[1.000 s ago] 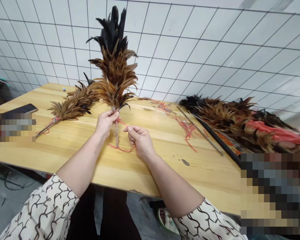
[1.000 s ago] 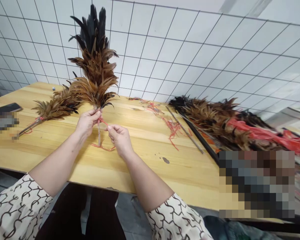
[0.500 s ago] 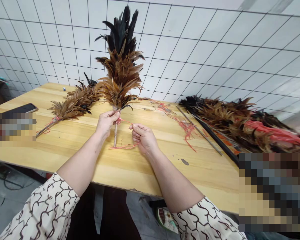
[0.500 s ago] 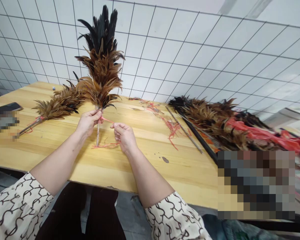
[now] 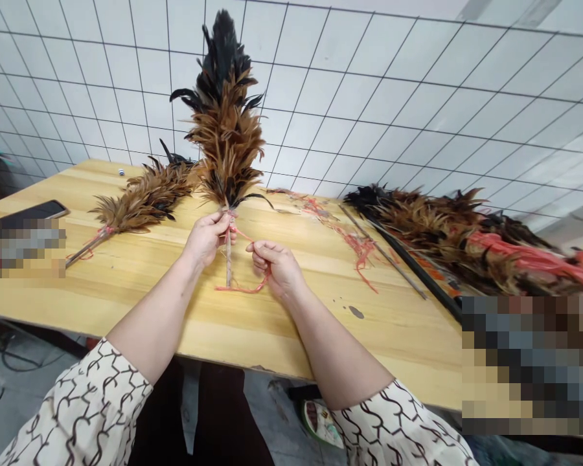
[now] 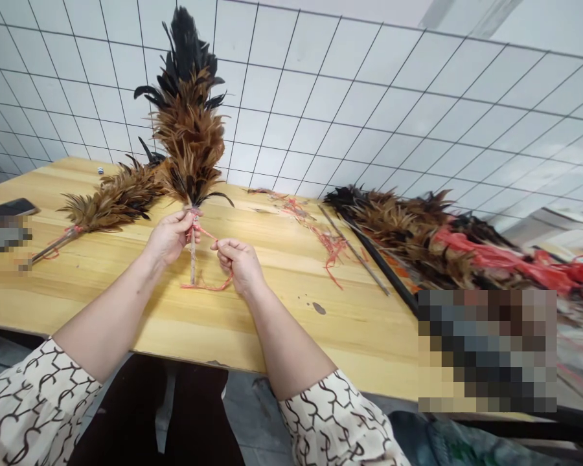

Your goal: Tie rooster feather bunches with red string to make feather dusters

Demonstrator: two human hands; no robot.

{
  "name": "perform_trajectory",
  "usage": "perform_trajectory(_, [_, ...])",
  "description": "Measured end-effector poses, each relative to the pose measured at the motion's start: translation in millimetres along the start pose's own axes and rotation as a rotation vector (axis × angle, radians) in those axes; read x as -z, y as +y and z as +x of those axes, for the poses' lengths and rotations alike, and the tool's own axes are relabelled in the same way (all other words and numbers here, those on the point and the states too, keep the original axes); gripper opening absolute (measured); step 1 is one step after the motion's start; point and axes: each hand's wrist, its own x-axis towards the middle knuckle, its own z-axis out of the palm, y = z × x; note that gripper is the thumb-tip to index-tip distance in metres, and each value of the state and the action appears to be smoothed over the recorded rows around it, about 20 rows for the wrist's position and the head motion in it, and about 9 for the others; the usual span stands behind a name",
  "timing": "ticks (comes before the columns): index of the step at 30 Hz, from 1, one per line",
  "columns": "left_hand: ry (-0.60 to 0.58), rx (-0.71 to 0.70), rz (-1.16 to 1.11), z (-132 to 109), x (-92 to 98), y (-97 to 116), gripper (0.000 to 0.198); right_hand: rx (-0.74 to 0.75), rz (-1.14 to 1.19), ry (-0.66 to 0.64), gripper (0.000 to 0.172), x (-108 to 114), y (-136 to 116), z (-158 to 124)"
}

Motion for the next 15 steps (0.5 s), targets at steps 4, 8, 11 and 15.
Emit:
perform_trajectory(4, [-0.015, -0.011, 0.003, 0.3, -0.6, -1.9, 0.010, 0.003, -0.010, 0.022, 0.027, -2.1, -1.5, -1.8])
perform_trajectory(8, [-0.017, -0.048, -0.019, -1.3, -3.4, -4.3, 0.010, 0.040, -0.088, 0.041, 0.034, -9.0, -0.2, -6.4])
perform_trajectory(11, [-0.007, -0.057, -0.029, -2.7, -5.8, -6.1, 0.009, 0.052, -0.154, -0.006, 0.038, -15.0, 3.9, -9.4])
perform_trajectory(15, [0.005, -0.079, -0.022, -2.9, -7.6, -9.9, 0.010, 0.072, -0.192, -0.067, 0.035, -18.4, 10.7, -9.2])
